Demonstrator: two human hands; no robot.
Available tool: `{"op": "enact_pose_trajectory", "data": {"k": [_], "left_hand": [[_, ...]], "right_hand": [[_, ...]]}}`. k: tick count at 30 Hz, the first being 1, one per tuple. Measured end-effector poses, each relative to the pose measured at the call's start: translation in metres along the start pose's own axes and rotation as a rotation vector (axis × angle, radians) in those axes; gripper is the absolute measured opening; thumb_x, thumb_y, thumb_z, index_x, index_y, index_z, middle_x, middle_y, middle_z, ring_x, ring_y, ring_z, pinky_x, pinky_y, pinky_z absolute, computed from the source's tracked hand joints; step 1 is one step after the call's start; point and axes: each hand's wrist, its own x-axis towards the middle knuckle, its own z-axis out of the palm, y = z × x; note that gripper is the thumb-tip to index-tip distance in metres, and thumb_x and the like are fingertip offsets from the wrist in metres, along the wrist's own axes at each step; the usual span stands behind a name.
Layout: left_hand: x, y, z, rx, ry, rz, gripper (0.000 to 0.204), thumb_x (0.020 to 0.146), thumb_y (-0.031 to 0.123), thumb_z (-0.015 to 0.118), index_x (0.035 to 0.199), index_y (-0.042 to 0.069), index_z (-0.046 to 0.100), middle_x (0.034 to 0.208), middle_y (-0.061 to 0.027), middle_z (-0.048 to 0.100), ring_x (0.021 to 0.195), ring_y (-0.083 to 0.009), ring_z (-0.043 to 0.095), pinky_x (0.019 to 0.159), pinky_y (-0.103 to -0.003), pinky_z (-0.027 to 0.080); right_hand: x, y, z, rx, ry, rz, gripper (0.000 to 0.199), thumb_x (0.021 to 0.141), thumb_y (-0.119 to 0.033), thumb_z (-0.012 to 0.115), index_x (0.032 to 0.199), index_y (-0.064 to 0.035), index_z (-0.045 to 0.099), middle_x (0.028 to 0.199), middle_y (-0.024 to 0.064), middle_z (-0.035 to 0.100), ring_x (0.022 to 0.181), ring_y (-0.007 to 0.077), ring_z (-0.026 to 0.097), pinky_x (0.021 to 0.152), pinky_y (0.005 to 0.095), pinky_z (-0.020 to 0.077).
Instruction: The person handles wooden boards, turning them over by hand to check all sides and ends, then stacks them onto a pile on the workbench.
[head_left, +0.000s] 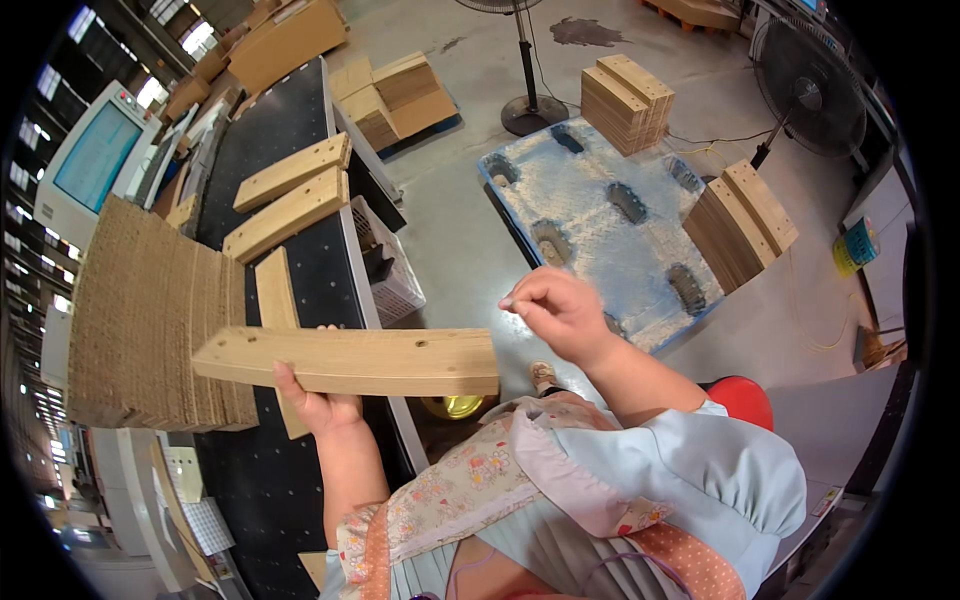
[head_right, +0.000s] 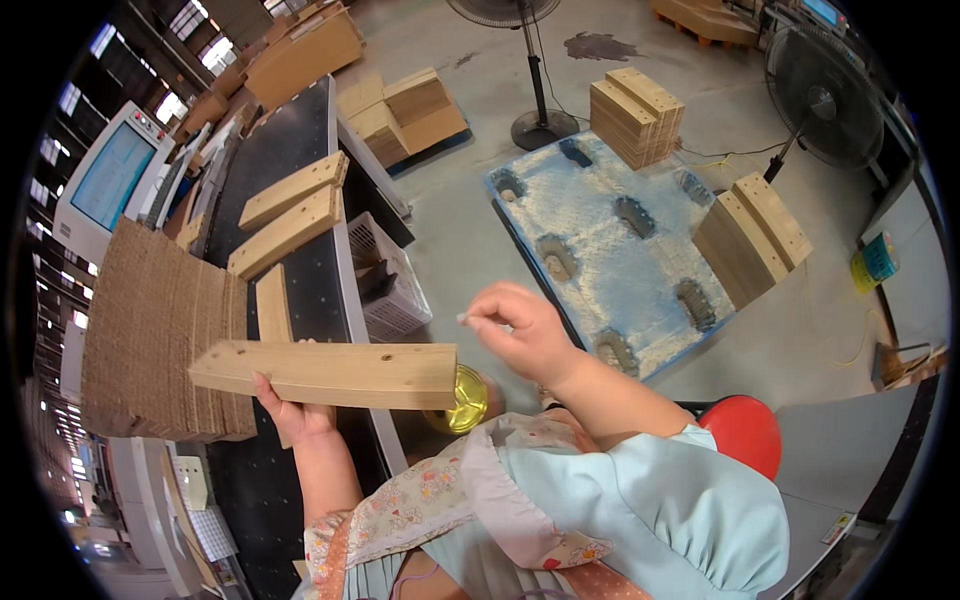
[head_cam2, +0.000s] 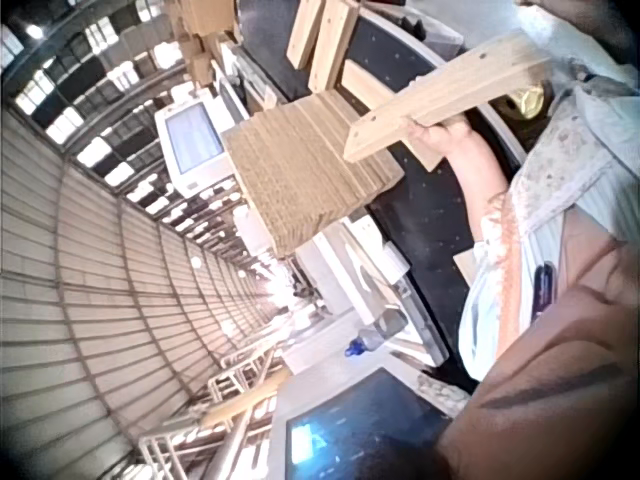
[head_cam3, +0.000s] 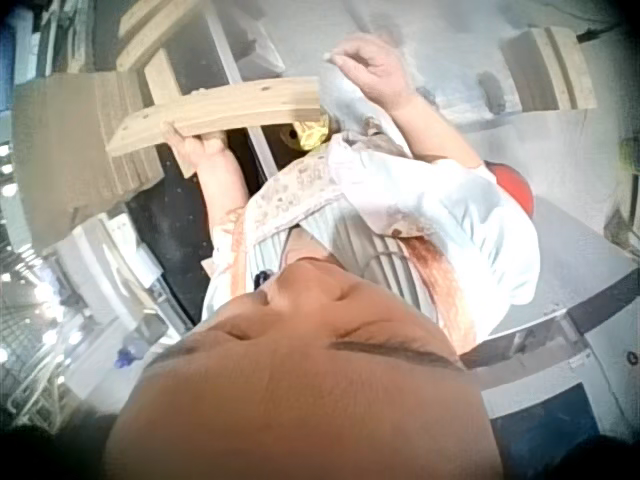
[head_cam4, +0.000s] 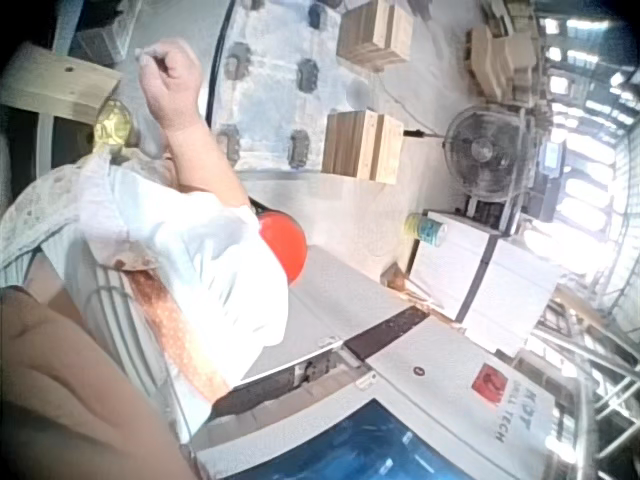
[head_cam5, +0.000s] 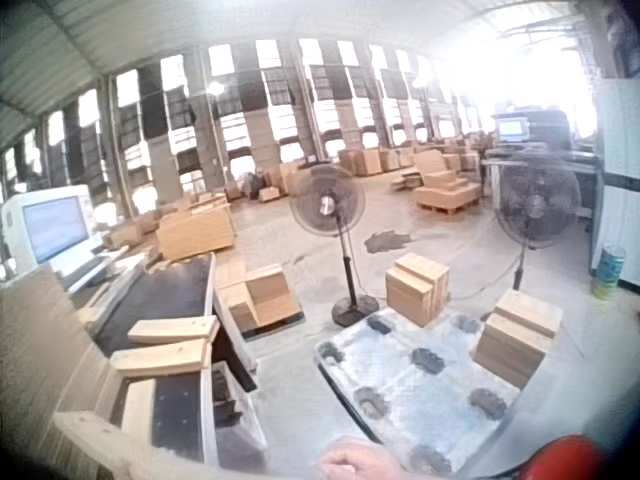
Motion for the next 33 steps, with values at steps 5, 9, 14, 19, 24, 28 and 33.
{"op": "enact_pose_trajectory", "data": {"k": [5, 9, 14, 19, 24, 28, 33], "left_hand": [[-0.008, 0.022, 0.025, -0.111, 0.272, 0.012, 0.064, 0.080, 0.048, 0.062, 0.126, 0.007, 0.043, 0.122, -0.0180, 0.047, 0.110, -0.0383, 0.046, 0.098, -0.055, 0.035], [-0.015, 0.031, 0.034, -0.057, 0.363, 0.051, 0.063, 0.081, 0.053, 0.057, 0.125, 0.009, 0.045, 0.122, -0.0176, 0.047, 0.110, -0.0396, 0.045, 0.095, -0.056, 0.036], [-0.018, 0.036, 0.025, -0.049, 0.376, 0.052, 0.062, 0.081, 0.054, 0.055, 0.123, 0.010, 0.048, 0.124, -0.0164, 0.047, 0.113, -0.0395, 0.045, 0.097, -0.056, 0.034], [-0.019, 0.034, 0.023, -0.043, 0.315, 0.018, 0.062, 0.081, 0.054, 0.055, 0.124, 0.009, 0.047, 0.125, -0.0176, 0.047, 0.113, -0.0406, 0.044, 0.097, -0.057, 0.034], [-0.020, 0.033, 0.023, -0.036, 0.260, -0.046, 0.063, 0.082, 0.054, 0.055, 0.121, 0.005, 0.048, 0.126, -0.0184, 0.048, 0.115, -0.0386, 0.045, 0.098, -0.056, 0.035], [-0.020, 0.035, 0.018, 0.004, 0.240, -0.061, 0.064, 0.082, 0.055, 0.055, 0.119, 0.003, 0.049, 0.125, -0.0186, 0.049, 0.115, -0.0379, 0.046, 0.098, -0.055, 0.035], [-0.018, 0.035, 0.018, -0.040, 0.256, -0.057, 0.063, 0.082, 0.055, 0.055, 0.121, 0.006, 0.048, 0.123, -0.0191, 0.049, 0.112, -0.0419, 0.045, 0.096, -0.057, 0.035]], "right_hand": [[0.017, -0.017, 0.023, 0.008, 0.010, -0.428, 0.013, 0.074, -0.001, 0.064, 0.087, -0.0018, 0.060, 0.084, 0.0119, 0.062, 0.073, 0.0286, 0.061, 0.064, 0.0346, 0.0509], [0.026, -0.032, 0.031, -0.005, 0.025, -0.577, 0.015, 0.075, 0.000, 0.063, 0.088, -0.0021, 0.058, 0.086, 0.0121, 0.061, 0.076, 0.0285, 0.062, 0.066, 0.0328, 0.0519], [0.036, -0.040, 0.036, -0.034, 0.052, -0.759, 0.019, 0.069, -0.001, 0.063, 0.087, -0.0004, 0.057, 0.086, 0.0125, 0.058, 0.075, 0.0286, 0.061, 0.063, 0.0333, 0.0520], [0.041, -0.041, 0.035, -0.046, 0.068, -0.812, 0.019, 0.069, -0.003, 0.062, 0.087, 0.0002, 0.057, 0.085, 0.0131, 0.057, 0.074, 0.0283, 0.061, 0.060, 0.0331, 0.0518], [0.039, -0.036, 0.031, -0.106, 0.053, -0.883, 0.019, 0.074, -0.007, 0.057, 0.090, 0.0007, 0.057, 0.087, 0.0137, 0.058, 0.076, 0.0278, 0.061, 0.060, 0.0323, 0.0523], [0.038, -0.038, 0.029, -0.146, 0.027, -0.910, 0.021, 0.074, -0.009, 0.056, 0.092, 0.0009, 0.058, 0.088, 0.0136, 0.059, 0.079, 0.0272, 0.062, 0.060, 0.0311, 0.0526], [0.039, -0.042, 0.027, -0.175, 0.016, -0.943, 0.022, 0.073, -0.009, 0.057, 0.093, 0.0007, 0.058, 0.089, 0.0133, 0.059, 0.081, 0.0265, 0.062, 0.059, 0.0299, 0.0527]]}}
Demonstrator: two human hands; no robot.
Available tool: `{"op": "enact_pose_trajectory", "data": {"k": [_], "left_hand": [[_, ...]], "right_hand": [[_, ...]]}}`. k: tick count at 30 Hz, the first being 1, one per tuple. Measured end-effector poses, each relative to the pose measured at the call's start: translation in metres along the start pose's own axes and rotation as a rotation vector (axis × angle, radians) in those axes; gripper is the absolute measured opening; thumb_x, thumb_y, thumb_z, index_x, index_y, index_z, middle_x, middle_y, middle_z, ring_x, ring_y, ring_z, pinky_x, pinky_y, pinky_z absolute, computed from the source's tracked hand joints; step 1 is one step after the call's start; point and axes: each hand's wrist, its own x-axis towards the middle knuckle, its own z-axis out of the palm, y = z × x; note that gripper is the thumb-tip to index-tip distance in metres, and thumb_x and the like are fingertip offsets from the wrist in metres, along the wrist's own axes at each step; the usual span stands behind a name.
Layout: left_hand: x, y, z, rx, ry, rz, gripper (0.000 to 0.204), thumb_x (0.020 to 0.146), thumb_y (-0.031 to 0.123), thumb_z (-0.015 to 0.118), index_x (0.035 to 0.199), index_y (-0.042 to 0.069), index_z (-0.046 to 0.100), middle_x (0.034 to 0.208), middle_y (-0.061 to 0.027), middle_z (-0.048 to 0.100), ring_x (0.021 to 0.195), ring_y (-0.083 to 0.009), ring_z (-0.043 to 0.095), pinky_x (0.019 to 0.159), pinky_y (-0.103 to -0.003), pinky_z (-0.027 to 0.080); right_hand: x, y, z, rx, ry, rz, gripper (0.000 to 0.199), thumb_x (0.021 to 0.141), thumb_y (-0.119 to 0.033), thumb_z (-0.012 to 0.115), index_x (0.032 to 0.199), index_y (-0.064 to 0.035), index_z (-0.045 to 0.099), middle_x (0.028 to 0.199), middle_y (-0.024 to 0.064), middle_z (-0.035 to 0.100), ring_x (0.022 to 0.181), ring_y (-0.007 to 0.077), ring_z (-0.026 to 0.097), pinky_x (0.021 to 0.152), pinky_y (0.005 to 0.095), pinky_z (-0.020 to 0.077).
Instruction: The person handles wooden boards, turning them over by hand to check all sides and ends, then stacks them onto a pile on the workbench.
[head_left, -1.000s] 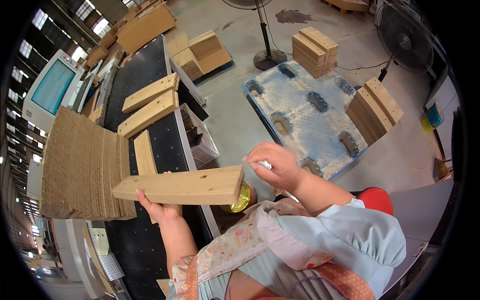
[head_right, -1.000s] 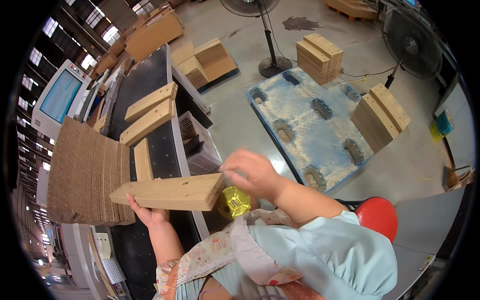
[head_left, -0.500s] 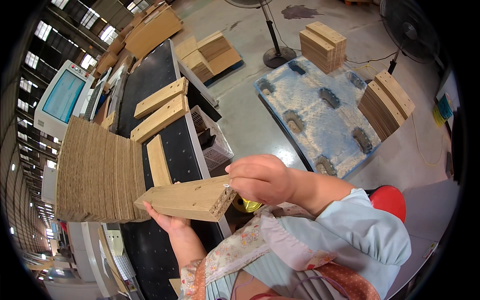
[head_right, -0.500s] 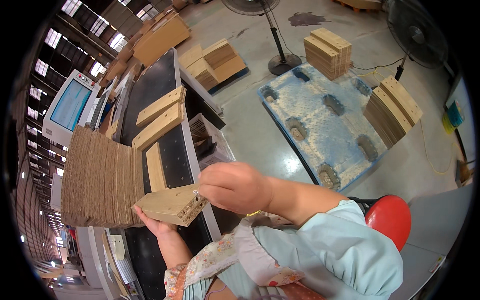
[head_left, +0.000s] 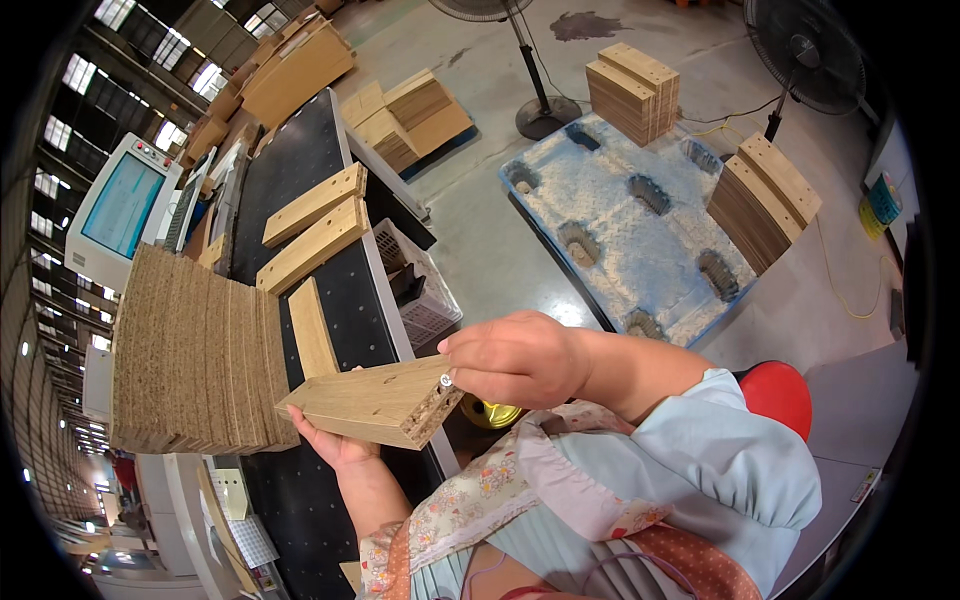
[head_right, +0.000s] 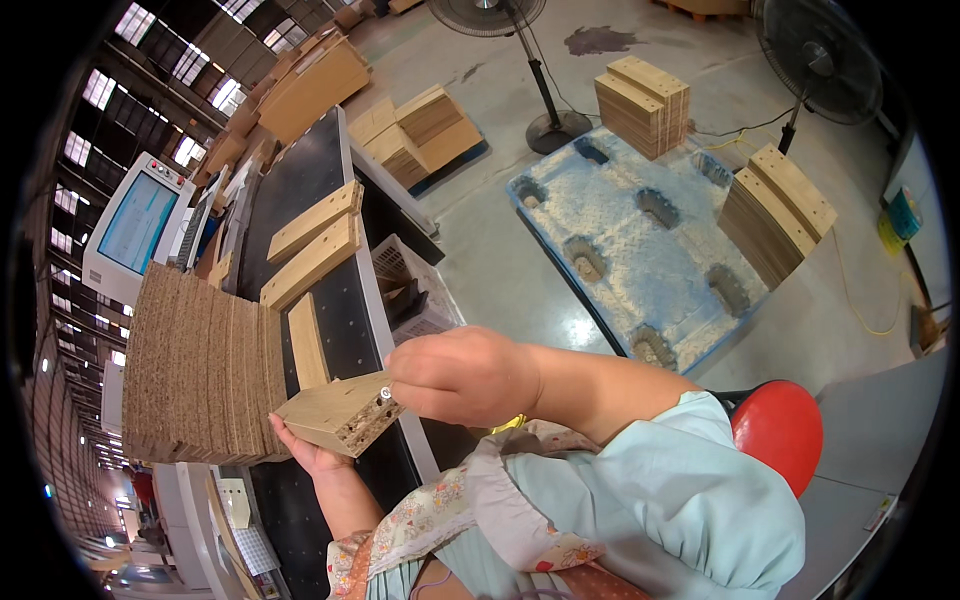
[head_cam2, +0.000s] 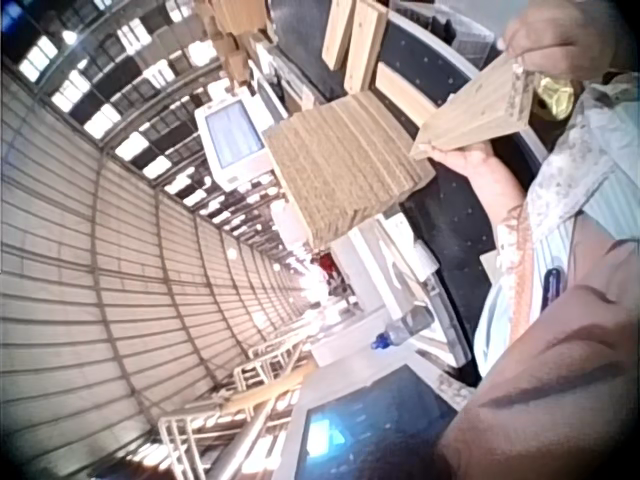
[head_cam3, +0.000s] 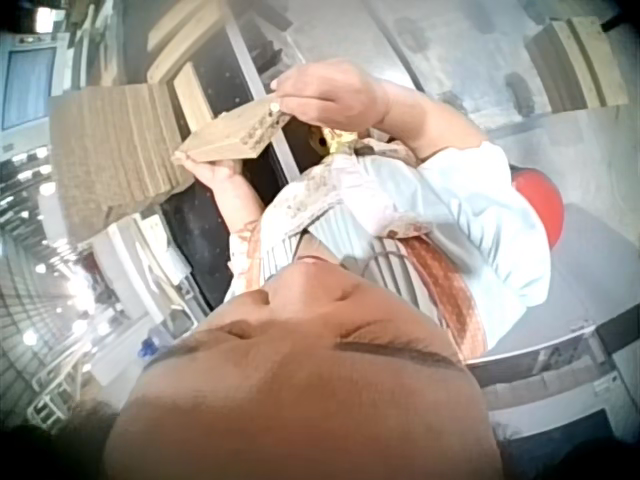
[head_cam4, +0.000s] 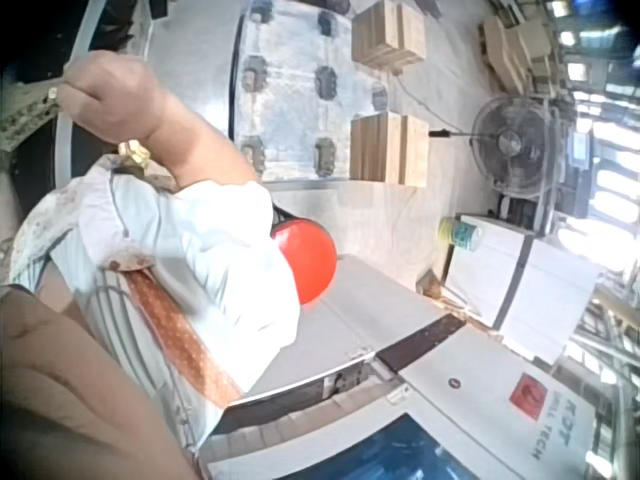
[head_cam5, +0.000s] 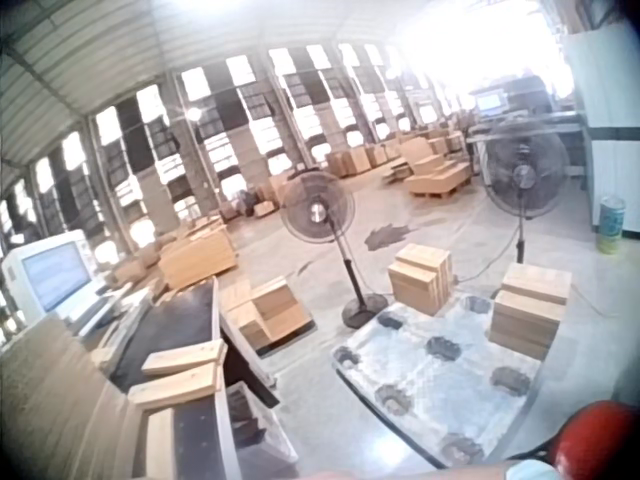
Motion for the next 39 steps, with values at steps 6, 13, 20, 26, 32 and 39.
{"op": "enact_pose_trajectory", "data": {"k": [6, 13, 20, 26, 32, 39], "left_hand": [[-0.002, 0.000, 0.000, 0.008, -0.011, -0.021, 0.062, 0.082, 0.055, 0.054, 0.121, 0.008, 0.049, 0.122, -0.0189, 0.049, 0.111, -0.0427, 0.045, 0.095, -0.058, 0.035], [-0.005, 0.001, 0.005, -0.059, 0.026, 0.002, 0.064, 0.081, 0.055, 0.056, 0.123, 0.008, 0.048, 0.124, -0.0182, 0.049, 0.113, -0.0415, 0.044, 0.097, -0.057, 0.034], [-0.002, 0.003, -0.001, -0.052, 0.038, 0.043, 0.063, 0.081, 0.054, 0.056, 0.124, 0.009, 0.048, 0.126, -0.0181, 0.047, 0.114, -0.0410, 0.043, 0.098, -0.058, 0.033], [-0.003, 0.000, -0.003, -0.086, 0.002, 0.034, 0.063, 0.081, 0.052, 0.056, 0.126, 0.009, 0.046, 0.127, -0.0173, 0.045, 0.115, -0.0398, 0.043, 0.099, -0.057, 0.033], [-0.006, 0.003, 0.003, -0.078, 0.047, 0.113, 0.063, 0.081, 0.051, 0.057, 0.127, 0.009, 0.044, 0.127, -0.0170, 0.045, 0.115, -0.0389, 0.043, 0.099, -0.056, 0.033], [-0.004, -0.002, 0.002, -0.086, 0.088, 0.143, 0.064, 0.081, 0.051, 0.057, 0.127, 0.008, 0.044, 0.125, -0.0159, 0.046, 0.114, -0.0381, 0.043, 0.099, -0.056, 0.034]], "right_hand": [[0.005, 0.000, -0.004, -0.025, -0.039, -0.041, 0.020, 0.073, -0.010, 0.058, 0.089, 0.0000, 0.058, 0.088, 0.0117, 0.058, 0.082, 0.0256, 0.061, 0.059, 0.0293, 0.0528], [0.006, 0.002, -0.011, 0.025, -0.163, -0.006, 0.019, 0.075, -0.010, 0.059, 0.092, -0.0016, 0.058, 0.090, 0.0114, 0.057, 0.085, 0.0261, 0.060, 0.064, 0.0314, 0.0529], [0.000, 0.000, 0.003, 0.527, -0.031, 0.553, 0.016, 0.083, -0.009, 0.062, 0.097, -0.0013, 0.061, 0.098, 0.0123, 0.060, 0.097, 0.0250, 0.060, 0.084, 0.0352, 0.0473], [-0.004, -0.008, 0.025, 1.003, 0.022, 0.988, 0.017, 0.086, -0.015, 0.063, 0.097, -0.0021, 0.061, 0.103, 0.0069, 0.057, 0.100, 0.0164, 0.053, 0.090, 0.0304, 0.0409], [-0.014, -0.005, 0.034, 1.380, 0.122, 1.073, 0.017, 0.086, -0.012, 0.063, 0.099, -0.0020, 0.062, 0.104, 0.0058, 0.057, 0.099, 0.0138, 0.054, 0.089, 0.0291, 0.0417], [-0.022, 0.002, 0.042, 1.487, 0.126, 1.070, 0.019, 0.085, -0.013, 0.064, 0.101, -0.0023, 0.062, 0.108, 0.0062, 0.058, 0.100, 0.0142, 0.054, 0.089, 0.0292, 0.0423]]}}
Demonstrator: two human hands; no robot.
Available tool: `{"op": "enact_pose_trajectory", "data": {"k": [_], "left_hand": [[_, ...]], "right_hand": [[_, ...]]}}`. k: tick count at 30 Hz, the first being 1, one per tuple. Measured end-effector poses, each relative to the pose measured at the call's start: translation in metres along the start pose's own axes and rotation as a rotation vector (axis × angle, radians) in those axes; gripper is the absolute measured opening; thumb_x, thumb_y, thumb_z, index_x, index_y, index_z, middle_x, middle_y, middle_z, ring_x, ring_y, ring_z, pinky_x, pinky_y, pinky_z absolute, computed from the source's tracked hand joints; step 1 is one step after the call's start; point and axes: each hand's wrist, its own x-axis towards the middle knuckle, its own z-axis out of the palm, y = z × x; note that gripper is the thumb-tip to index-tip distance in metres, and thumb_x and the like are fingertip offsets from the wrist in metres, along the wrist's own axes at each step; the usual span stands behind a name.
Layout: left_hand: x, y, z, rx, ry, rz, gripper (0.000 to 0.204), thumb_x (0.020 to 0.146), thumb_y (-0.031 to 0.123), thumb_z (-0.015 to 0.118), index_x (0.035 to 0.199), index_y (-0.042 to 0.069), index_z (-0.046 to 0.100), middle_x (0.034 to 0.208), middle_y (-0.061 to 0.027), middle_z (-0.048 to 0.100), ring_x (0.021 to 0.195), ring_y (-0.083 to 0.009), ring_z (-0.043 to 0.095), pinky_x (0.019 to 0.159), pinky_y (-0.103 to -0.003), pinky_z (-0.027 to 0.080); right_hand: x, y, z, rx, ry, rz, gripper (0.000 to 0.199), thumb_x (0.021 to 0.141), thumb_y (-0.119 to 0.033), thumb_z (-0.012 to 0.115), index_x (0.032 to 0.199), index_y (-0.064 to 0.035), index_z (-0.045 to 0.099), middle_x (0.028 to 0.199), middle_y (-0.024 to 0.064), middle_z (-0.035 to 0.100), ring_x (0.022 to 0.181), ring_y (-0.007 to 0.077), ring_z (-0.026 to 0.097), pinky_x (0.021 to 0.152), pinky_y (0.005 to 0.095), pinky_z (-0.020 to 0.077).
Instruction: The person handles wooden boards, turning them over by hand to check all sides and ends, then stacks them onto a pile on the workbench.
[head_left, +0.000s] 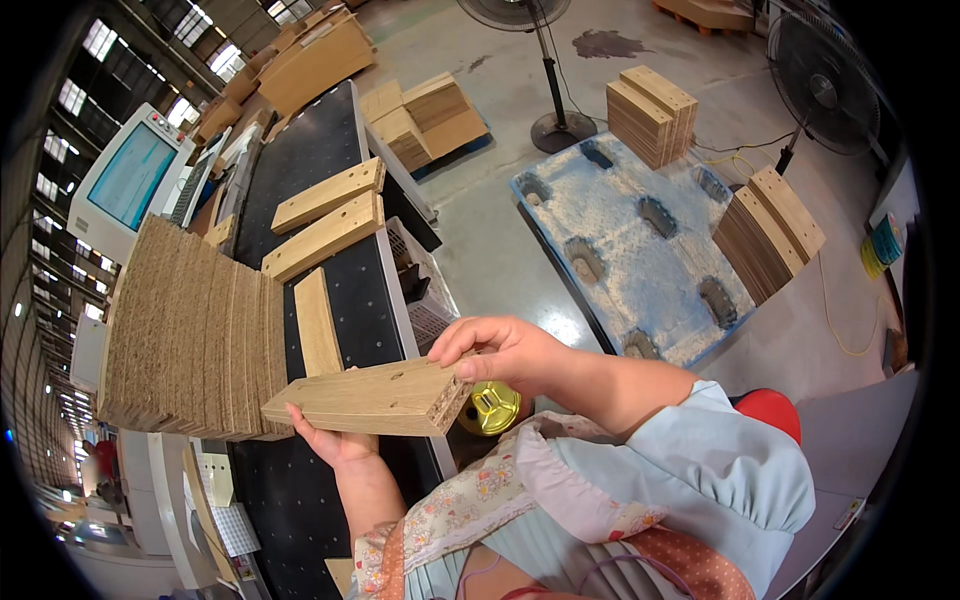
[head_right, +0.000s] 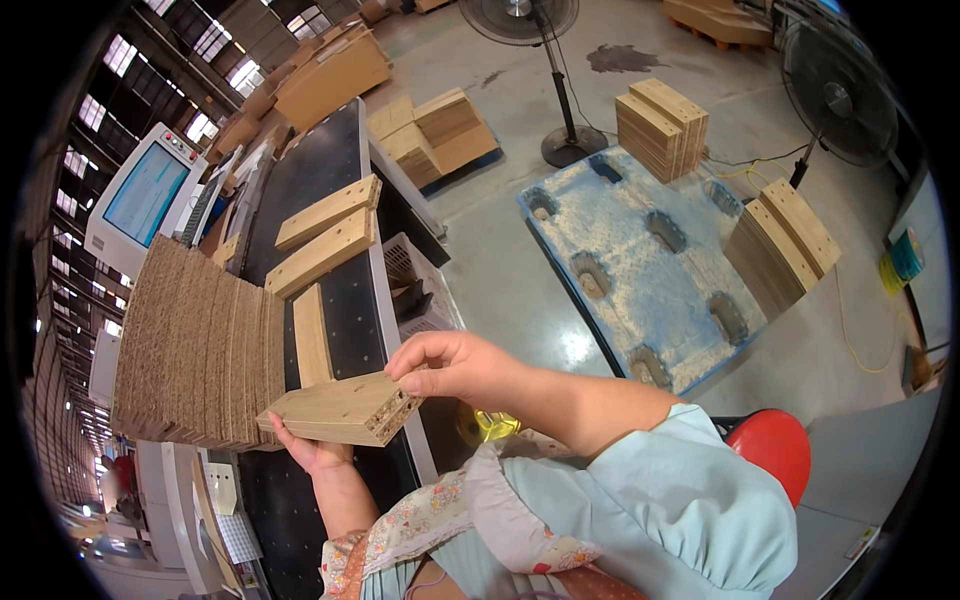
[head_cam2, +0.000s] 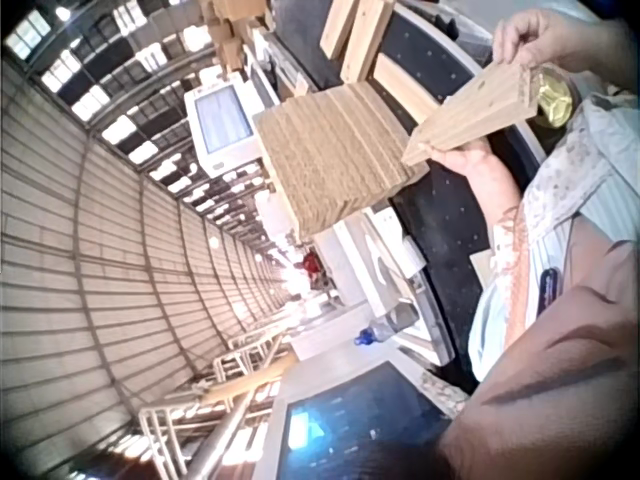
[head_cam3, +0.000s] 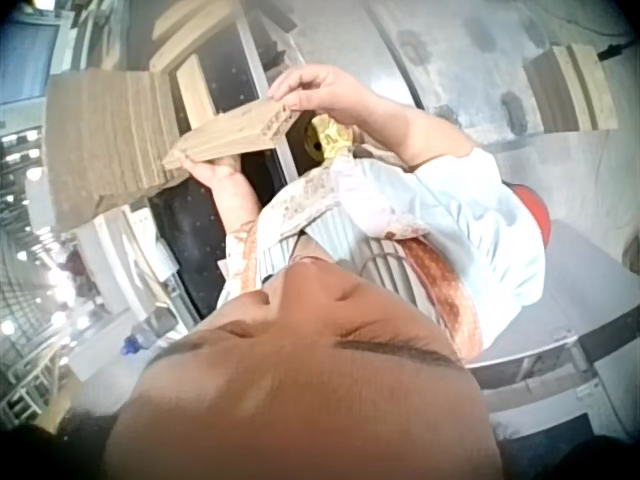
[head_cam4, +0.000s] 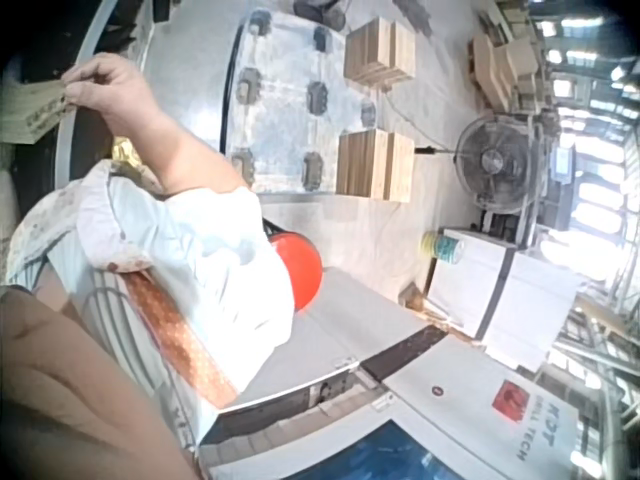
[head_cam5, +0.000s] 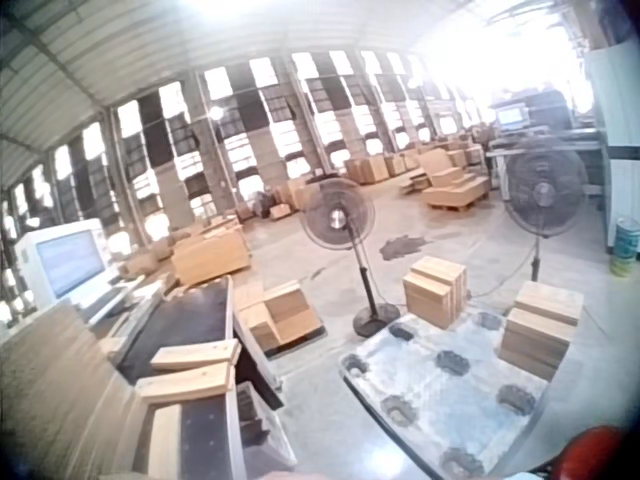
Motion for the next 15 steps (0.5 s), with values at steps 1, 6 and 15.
{"op": "enact_pose_trajectory", "data": {"k": [1, 6, 15], "left_hand": [[-0.001, -0.001, -0.002, 0.017, 0.005, 0.015, 0.065, 0.081, 0.051, 0.058, 0.127, 0.008, 0.044, 0.125, -0.0158, 0.046, 0.114, -0.0379, 0.044, 0.099, -0.056, 0.034], [0.002, 0.000, -0.007, -0.047, -0.038, -0.035, 0.066, 0.079, 0.049, 0.061, 0.127, 0.006, 0.043, 0.125, -0.0175, 0.046, 0.114, -0.0383, 0.044, 0.099, -0.056, 0.034], [-0.009, -0.048, -0.020, 0.642, -0.458, 0.275, 0.068, 0.074, 0.029, 0.071, 0.128, 0.001, 0.040, 0.118, -0.0151, 0.052, 0.111, -0.0294, 0.051, 0.096, -0.042, 0.041]], "right_hand": [[0.000, 0.000, -0.002, 0.006, -0.002, 0.027, 0.021, 0.085, -0.012, 0.064, 0.103, -0.0023, 0.061, 0.108, 0.0063, 0.058, 0.101, 0.0141, 0.054, 0.090, 0.0293, 0.0419], [-0.004, 0.003, -0.013, 0.039, -0.003, 0.120, 0.027, 0.084, -0.014, 0.065, 0.109, -0.0030, 0.060, 0.109, 0.0057, 0.059, 0.102, 0.0135, 0.053, 0.093, 0.0289, 0.0398], [-0.004, -0.039, -0.040, -0.516, 0.336, -0.113, 0.015, 0.083, -0.010, 0.063, 0.096, -0.0031, 0.063, 0.099, 0.0043, 0.061, 0.092, 0.0118, 0.054, 0.081, 0.0272, 0.0416]]}}
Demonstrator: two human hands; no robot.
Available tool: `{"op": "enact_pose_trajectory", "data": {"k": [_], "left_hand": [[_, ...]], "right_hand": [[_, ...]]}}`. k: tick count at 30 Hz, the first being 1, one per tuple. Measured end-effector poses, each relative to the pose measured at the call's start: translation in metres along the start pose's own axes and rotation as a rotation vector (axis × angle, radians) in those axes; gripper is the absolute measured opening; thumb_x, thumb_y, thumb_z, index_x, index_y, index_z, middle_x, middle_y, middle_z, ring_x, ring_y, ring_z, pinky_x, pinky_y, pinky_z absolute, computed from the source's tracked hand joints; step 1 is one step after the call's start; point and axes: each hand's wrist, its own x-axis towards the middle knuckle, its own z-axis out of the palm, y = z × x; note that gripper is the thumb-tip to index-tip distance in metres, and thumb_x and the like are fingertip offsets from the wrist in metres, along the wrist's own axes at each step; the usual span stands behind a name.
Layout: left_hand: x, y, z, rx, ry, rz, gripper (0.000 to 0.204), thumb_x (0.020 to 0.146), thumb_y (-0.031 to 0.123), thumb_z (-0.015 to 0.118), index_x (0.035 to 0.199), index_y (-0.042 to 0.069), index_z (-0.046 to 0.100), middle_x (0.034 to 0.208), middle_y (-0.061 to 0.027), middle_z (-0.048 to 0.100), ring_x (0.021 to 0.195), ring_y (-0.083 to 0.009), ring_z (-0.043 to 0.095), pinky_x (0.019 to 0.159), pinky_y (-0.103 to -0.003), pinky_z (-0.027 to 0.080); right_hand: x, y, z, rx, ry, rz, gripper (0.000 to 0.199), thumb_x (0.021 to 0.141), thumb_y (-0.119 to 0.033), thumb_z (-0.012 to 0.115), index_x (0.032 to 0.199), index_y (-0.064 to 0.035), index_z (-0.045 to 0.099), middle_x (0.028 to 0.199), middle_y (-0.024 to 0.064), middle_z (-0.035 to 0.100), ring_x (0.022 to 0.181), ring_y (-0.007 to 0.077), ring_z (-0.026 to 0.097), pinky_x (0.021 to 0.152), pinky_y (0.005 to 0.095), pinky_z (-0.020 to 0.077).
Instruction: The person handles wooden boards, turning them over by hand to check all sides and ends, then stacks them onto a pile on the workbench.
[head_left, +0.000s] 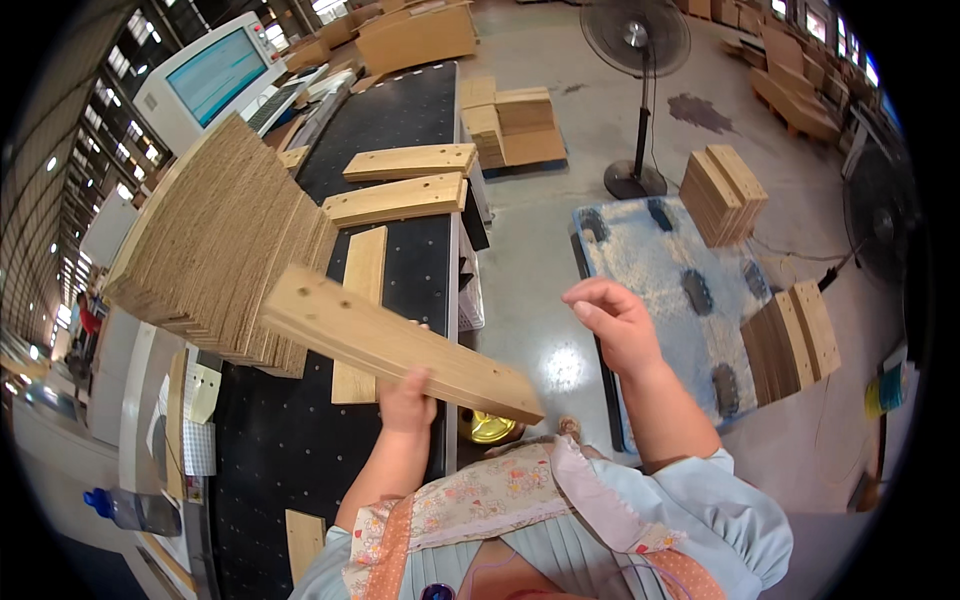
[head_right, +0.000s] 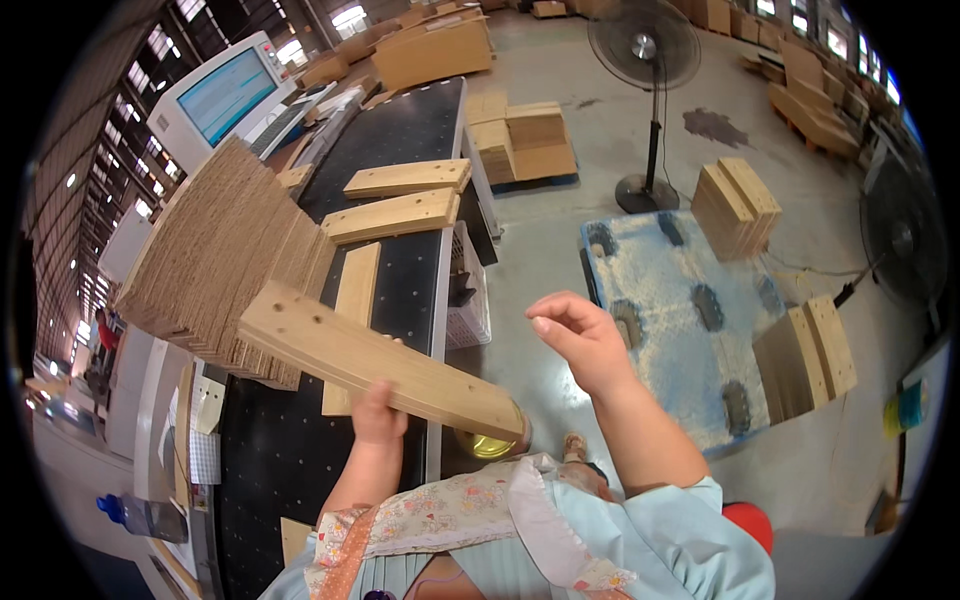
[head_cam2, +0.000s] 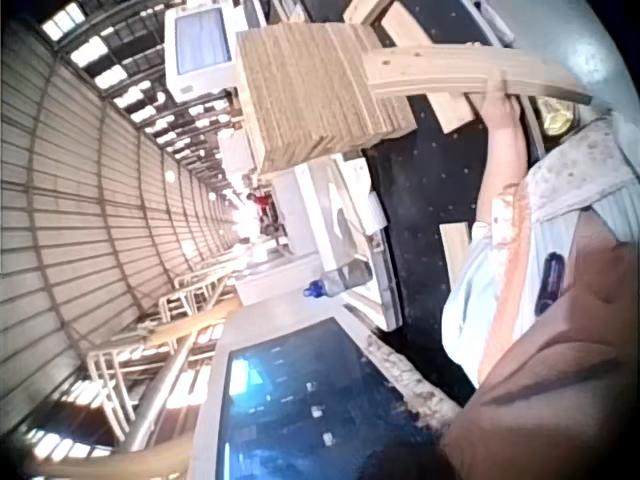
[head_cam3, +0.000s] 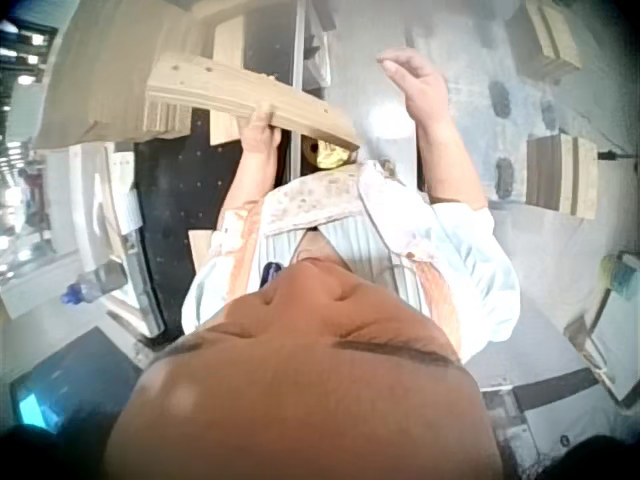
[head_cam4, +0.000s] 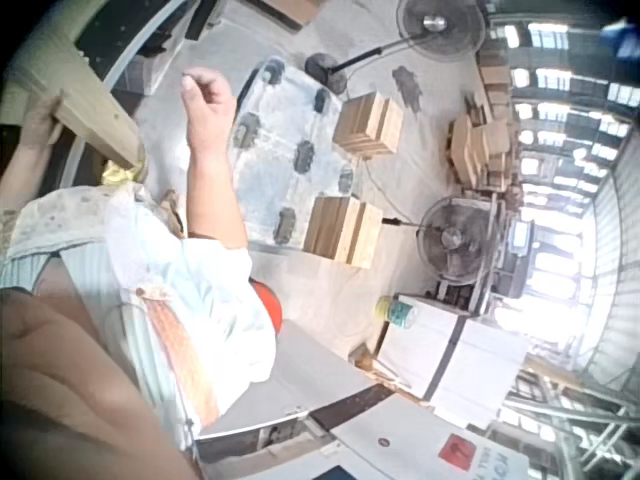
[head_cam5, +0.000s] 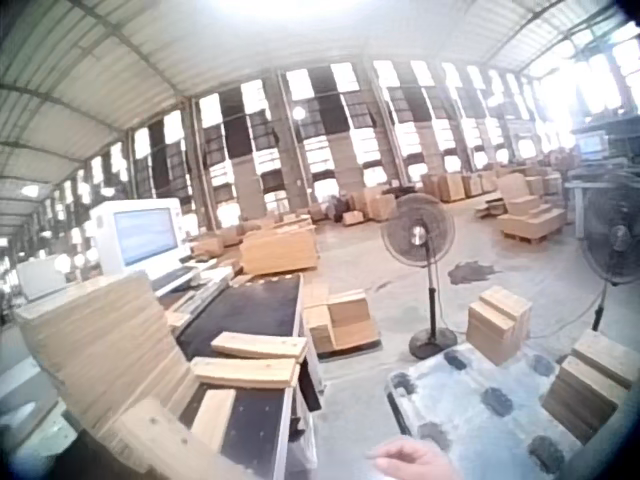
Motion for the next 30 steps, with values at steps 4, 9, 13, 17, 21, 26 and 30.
{"op": "enact_pose_trajectory", "data": {"k": [4, 9, 13, 17, 21, 26, 30], "left_hand": [[-0.007, -0.012, 0.021, 0.578, -0.355, 0.061, 0.079, 0.058, 0.020, 0.083, 0.123, 0.000, 0.043, 0.110, -0.0123, 0.053, 0.101, -0.0281, 0.054, 0.089, -0.036, 0.043], [-0.014, -0.038, 0.026, 0.874, -0.642, 0.168, 0.107, 0.048, 0.020, 0.088, 0.134, 0.001, 0.027, 0.122, -0.0167, 0.043, 0.113, -0.0327, 0.045, 0.096, -0.039, 0.038], [-0.009, -0.033, 0.051, 0.783, -0.642, 0.277, 0.087, 0.054, 0.024, 0.086, 0.126, 0.003, 0.041, 0.109, -0.0113, 0.053, 0.101, -0.0253, 0.053, 0.088, -0.036, 0.043], [-0.017, -0.036, 0.045, 0.882, -0.654, 0.254, 0.094, 0.053, 0.025, 0.087, 0.128, 0.002, 0.035, 0.112, -0.0140, 0.049, 0.101, -0.0260, 0.052, 0.088, -0.036, 0.043], [-0.019, -0.034, 0.047, 0.945, -0.698, 0.307, 0.102, 0.053, 0.027, 0.087, 0.132, 0.002, 0.027, 0.121, -0.0174, 0.043, 0.108, -0.0315, 0.048, 0.093, -0.040, 0.040], [-0.023, -0.037, 0.048, 1.052, -0.648, 0.453, 0.113, 0.048, 0.028, 0.087, 0.134, -0.005, 0.021, 0.122, -0.0260, 0.041, 0.110, -0.0432, 0.043, 0.094, -0.050, 0.037], [-0.025, -0.042, 0.056, 1.096, -0.593, 0.488, 0.109, 0.048, 0.026, 0.086, 0.133, -0.005, 0.024, 0.121, -0.0261, 0.041, 0.109, -0.0438, 0.043, 0.095, -0.051, 0.035]], "right_hand": [[0.004, -0.039, 0.011, -0.256, -0.074, -0.318, 0.012, 0.078, 0.000, 0.064, 0.090, -0.0008, 0.064, 0.087, 0.0071, 0.062, 0.083, 0.0161, 0.057, 0.073, 0.0279, 0.0440], [0.013, -0.096, 0.029, -0.577, -0.338, -0.706, 0.014, 0.073, 0.000, 0.066, 0.087, -0.0021, 0.064, 0.083, 0.0094, 0.062, 0.077, 0.0246, 0.058, 0.068, 0.0319, 0.0456], [0.014, -0.119, 0.027, -0.800, -0.506, -0.677, 0.011, 0.074, -0.005, 0.067, 0.084, -0.0045, 0.062, 0.082, 0.0066, 0.059, 0.076, 0.0269, 0.055, 0.066, 0.0350, 0.0455], [0.011, -0.124, 0.021, -0.894, -0.575, -0.597, 0.011, 0.073, -0.008, 0.067, 0.077, -0.0050, 0.058, 0.078, 0.0069, 0.054, 0.073, 0.0276, 0.053, 0.064, 0.0372, 0.0453], [0.005, -0.128, 0.015, -0.985, -0.565, -0.529, 0.011, 0.071, -0.007, 0.066, 0.075, -0.0042, 0.056, 0.076, 0.0082, 0.053, 0.072, 0.0296, 0.054, 0.062, 0.0379, 0.0456], [-0.008, -0.140, 0.011, -1.125, -0.508, -0.271, 0.011, 0.073, -0.008, 0.067, 0.077, -0.0036, 0.057, 0.077, 0.0091, 0.054, 0.070, 0.0295, 0.055, 0.061, 0.0379, 0.0450], [-0.020, -0.143, 0.005, -1.180, -0.433, -0.193, 0.013, 0.073, -0.011, 0.066, 0.079, -0.0033, 0.057, 0.076, 0.0105, 0.054, 0.069, 0.0307, 0.055, 0.060, 0.0380, 0.0448]]}}
